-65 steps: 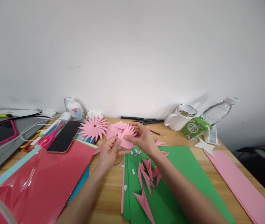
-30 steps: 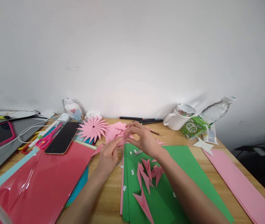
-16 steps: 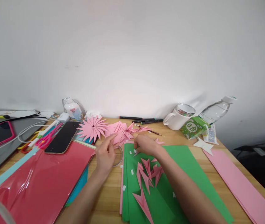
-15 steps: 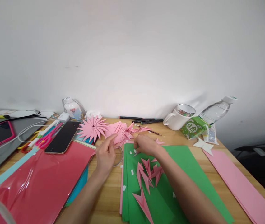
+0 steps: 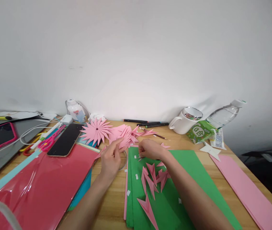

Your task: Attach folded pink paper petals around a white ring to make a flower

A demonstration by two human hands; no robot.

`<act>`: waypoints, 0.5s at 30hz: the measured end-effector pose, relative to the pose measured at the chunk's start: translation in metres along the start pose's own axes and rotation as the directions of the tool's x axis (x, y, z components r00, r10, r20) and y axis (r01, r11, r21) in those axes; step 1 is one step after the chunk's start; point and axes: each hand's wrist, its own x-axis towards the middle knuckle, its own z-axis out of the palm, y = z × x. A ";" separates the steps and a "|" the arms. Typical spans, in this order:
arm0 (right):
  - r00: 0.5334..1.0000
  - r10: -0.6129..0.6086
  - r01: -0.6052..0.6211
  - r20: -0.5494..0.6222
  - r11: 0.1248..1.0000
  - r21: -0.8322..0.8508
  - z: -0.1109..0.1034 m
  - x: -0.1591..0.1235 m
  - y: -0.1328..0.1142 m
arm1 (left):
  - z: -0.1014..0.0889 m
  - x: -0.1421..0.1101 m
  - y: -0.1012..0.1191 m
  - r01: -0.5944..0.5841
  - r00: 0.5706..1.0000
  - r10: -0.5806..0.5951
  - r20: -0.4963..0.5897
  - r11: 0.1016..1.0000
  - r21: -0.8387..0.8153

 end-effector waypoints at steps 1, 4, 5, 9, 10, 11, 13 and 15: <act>1.000 -0.008 0.008 0.003 1.000 0.001 -0.001 -0.001 0.000 | 0.000 0.000 0.000 -0.009 1.000 0.009 -0.005 1.000 -0.002; 1.000 -0.016 0.017 0.019 1.000 -0.007 -0.001 -0.003 0.000 | 0.001 0.000 0.000 -0.022 1.000 0.022 -0.002 1.000 -0.009; 1.000 -0.015 0.015 0.025 1.000 -0.014 -0.001 -0.003 0.000 | 0.002 -0.001 0.000 -0.016 1.000 0.016 0.004 1.000 -0.017; 0.999 0.004 -0.002 0.033 0.998 -0.059 0.001 -0.004 -0.004 | 0.003 -0.002 -0.001 0.021 1.000 -0.020 0.020 0.999 -0.043; 0.999 0.009 -0.006 0.033 0.997 -0.071 0.001 -0.004 -0.005 | 0.003 -0.001 -0.002 0.021 1.000 -0.020 0.020 0.999 -0.040; 0.999 0.014 -0.011 0.032 0.997 -0.083 0.001 -0.004 -0.006 | 0.003 -0.001 -0.002 0.018 1.000 -0.017 0.020 0.999 -0.034; 0.999 0.021 -0.018 0.030 0.995 -0.102 0.001 -0.004 -0.008 | 0.003 -0.001 -0.002 0.003 1.000 -0.002 0.017 1.000 -0.024; 0.999 0.024 -0.021 0.028 0.993 -0.118 0.001 -0.005 -0.009 | 0.002 0.000 -0.002 -0.003 1.000 0.003 0.012 1.000 -0.022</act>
